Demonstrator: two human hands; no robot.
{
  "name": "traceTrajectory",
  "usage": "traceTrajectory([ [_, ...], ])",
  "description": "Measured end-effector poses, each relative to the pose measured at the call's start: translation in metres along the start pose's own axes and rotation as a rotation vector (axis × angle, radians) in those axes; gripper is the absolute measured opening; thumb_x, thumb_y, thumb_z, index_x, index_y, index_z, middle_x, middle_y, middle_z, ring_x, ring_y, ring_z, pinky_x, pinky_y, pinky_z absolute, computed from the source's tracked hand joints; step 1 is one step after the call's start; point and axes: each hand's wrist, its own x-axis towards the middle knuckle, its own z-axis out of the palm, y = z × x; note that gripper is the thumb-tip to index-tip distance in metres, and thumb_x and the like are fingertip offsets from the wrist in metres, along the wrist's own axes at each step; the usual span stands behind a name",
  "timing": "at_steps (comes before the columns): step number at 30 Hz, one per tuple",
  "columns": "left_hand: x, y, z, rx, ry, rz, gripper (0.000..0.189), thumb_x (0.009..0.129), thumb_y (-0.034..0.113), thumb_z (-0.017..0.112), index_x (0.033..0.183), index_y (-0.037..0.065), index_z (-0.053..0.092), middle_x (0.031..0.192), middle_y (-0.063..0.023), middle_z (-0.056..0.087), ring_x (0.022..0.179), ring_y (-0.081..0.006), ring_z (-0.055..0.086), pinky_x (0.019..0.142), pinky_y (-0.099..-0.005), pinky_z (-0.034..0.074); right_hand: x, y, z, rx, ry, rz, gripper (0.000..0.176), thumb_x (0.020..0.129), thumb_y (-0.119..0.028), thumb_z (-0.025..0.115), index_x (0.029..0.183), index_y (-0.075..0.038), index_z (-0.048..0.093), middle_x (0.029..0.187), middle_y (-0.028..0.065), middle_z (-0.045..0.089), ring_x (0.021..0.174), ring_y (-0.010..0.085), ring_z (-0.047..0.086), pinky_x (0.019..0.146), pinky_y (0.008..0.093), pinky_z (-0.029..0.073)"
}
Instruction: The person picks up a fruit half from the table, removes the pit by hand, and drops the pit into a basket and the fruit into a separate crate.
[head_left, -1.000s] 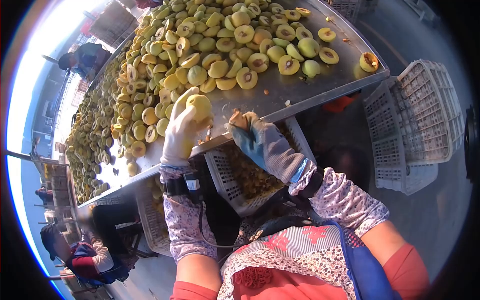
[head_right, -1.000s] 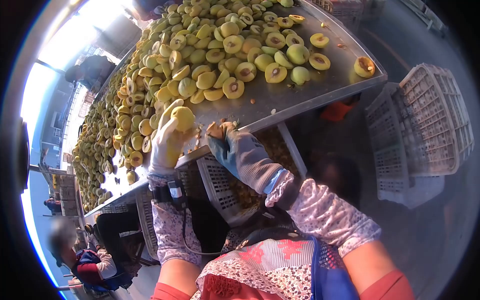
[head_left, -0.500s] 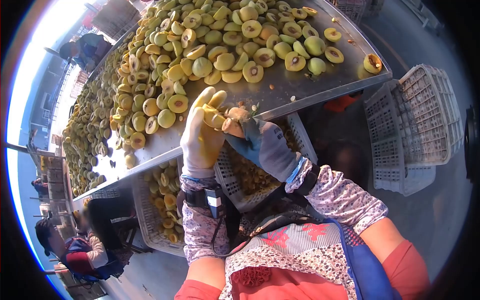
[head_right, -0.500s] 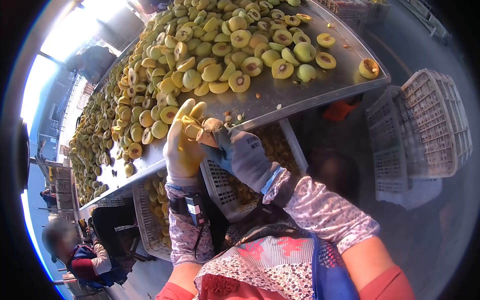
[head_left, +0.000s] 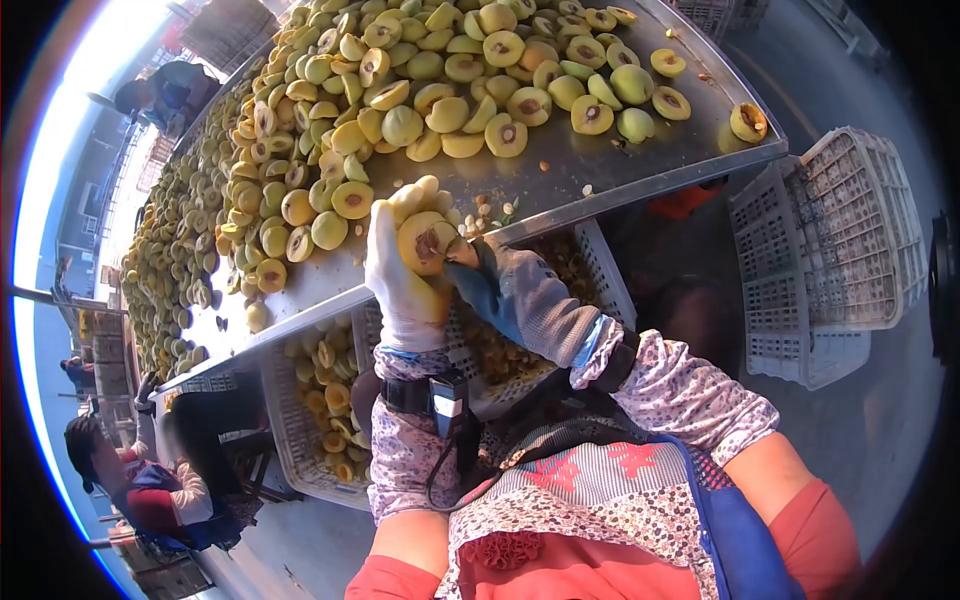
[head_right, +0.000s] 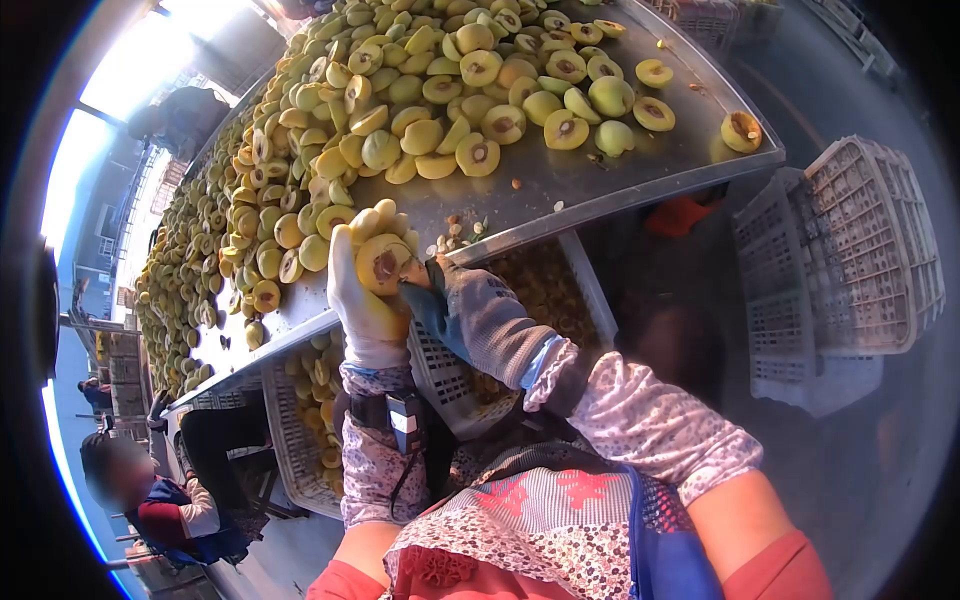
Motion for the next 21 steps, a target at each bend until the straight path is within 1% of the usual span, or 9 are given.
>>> traceTrajectory([
  [3,-0.005,0.005,0.002,-0.045,0.042,-0.045,0.043,0.106,0.035,0.044,0.116,-0.004,0.058,0.118,-0.0167,0.066,0.105,-0.0277,0.065,0.093,-0.0402,0.055,-0.002,0.002,0.003,-0.022,-0.038,0.009,0.017,0.100,-0.021,0.060,0.108,-0.006,0.062,0.081,0.0208,0.067,0.075,0.0410,0.066,0.061,0.0433,0.051],
  [5,-0.004,-0.010,-0.002,0.187,0.022,0.174,0.041,0.106,0.036,0.045,0.112,-0.003,0.057,0.112,-0.0164,0.066,0.100,-0.0280,0.066,0.089,-0.0412,0.056,-0.003,0.004,0.003,0.016,-0.061,-0.019,0.016,0.101,-0.021,0.058,0.109,-0.007,0.062,0.082,0.0212,0.066,0.076,0.0413,0.066,0.062,0.0434,0.051],
  [7,-0.004,-0.017,-0.004,0.227,0.019,0.214,0.041,0.106,0.036,0.045,0.111,-0.002,0.057,0.109,-0.0160,0.065,0.099,-0.0277,0.066,0.087,-0.0411,0.056,-0.003,0.007,0.006,0.054,-0.085,-0.049,0.016,0.101,-0.020,0.057,0.110,-0.008,0.062,0.083,0.0216,0.066,0.077,0.0415,0.066,0.063,0.0435,0.052],
  [9,-0.004,-0.019,-0.005,0.270,0.018,0.252,0.040,0.106,0.036,0.045,0.111,-0.002,0.056,0.106,-0.0155,0.065,0.097,-0.0275,0.066,0.085,-0.0410,0.057,-0.004,0.015,0.014,0.035,-0.071,-0.205,0.045,0.102,-0.048,0.048,0.108,-0.006,0.066,0.086,0.0280,0.066,0.090,0.0457,0.065,0.073,0.0451,0.054],
  [12,-0.004,-0.014,-0.003,-0.003,0.107,0.062,0.040,0.107,0.036,0.044,0.110,-0.002,0.056,0.102,-0.0152,0.065,0.092,-0.0276,0.066,0.083,-0.0397,0.057,-0.005,0.008,0.015,0.207,-0.135,-0.039,0.051,0.102,-0.051,0.047,0.108,-0.005,0.066,0.089,0.0275,0.067,0.091,0.0451,0.065,0.076,0.0434,0.053],
  [14,-0.004,-0.002,-0.004,-0.362,0.135,-0.205,0.039,0.106,0.036,0.046,0.107,-0.001,0.058,0.100,-0.0162,0.065,0.087,-0.0275,0.067,0.079,-0.0384,0.058,-0.005,0.000,0.008,0.187,-0.179,0.062,0.051,0.102,-0.052,0.047,0.109,-0.004,0.066,0.090,0.0273,0.067,0.091,0.0444,0.066,0.077,0.0429,0.053],
  [17,-0.001,-0.002,-0.007,-0.209,0.064,-0.130,0.039,0.105,0.036,0.048,0.104,-0.001,0.059,0.095,-0.0171,0.065,0.080,-0.0271,0.067,0.073,-0.0363,0.059,-0.003,-0.006,0.000,0.165,-0.242,0.176,0.050,0.102,-0.051,0.049,0.110,-0.004,0.065,0.093,0.0269,0.067,0.091,0.0436,0.066,0.078,0.0424,0.053],
  [19,-0.001,0.007,-0.006,-0.264,0.055,-0.203,0.039,0.104,0.036,0.049,0.104,-0.001,0.060,0.092,-0.0171,0.065,0.078,-0.0268,0.067,0.070,-0.0355,0.059,-0.005,-0.002,0.003,0.161,-0.262,0.190,0.049,0.101,-0.049,0.050,0.111,-0.004,0.065,0.094,0.0266,0.067,0.092,0.0435,0.066,0.078,0.0423,0.054],
  [21,-0.001,0.008,-0.004,-0.320,0.043,-0.274,0.038,0.104,0.035,0.050,0.104,-0.002,0.061,0.089,-0.0170,0.066,0.076,-0.0264,0.068,0.067,-0.0347,0.058,-0.008,0.012,0.019,0.260,-0.199,0.073,0.048,0.101,-0.049,0.050,0.112,-0.005,0.065,0.096,0.0255,0.067,0.093,0.0429,0.066,0.077,0.0427,0.054],
])
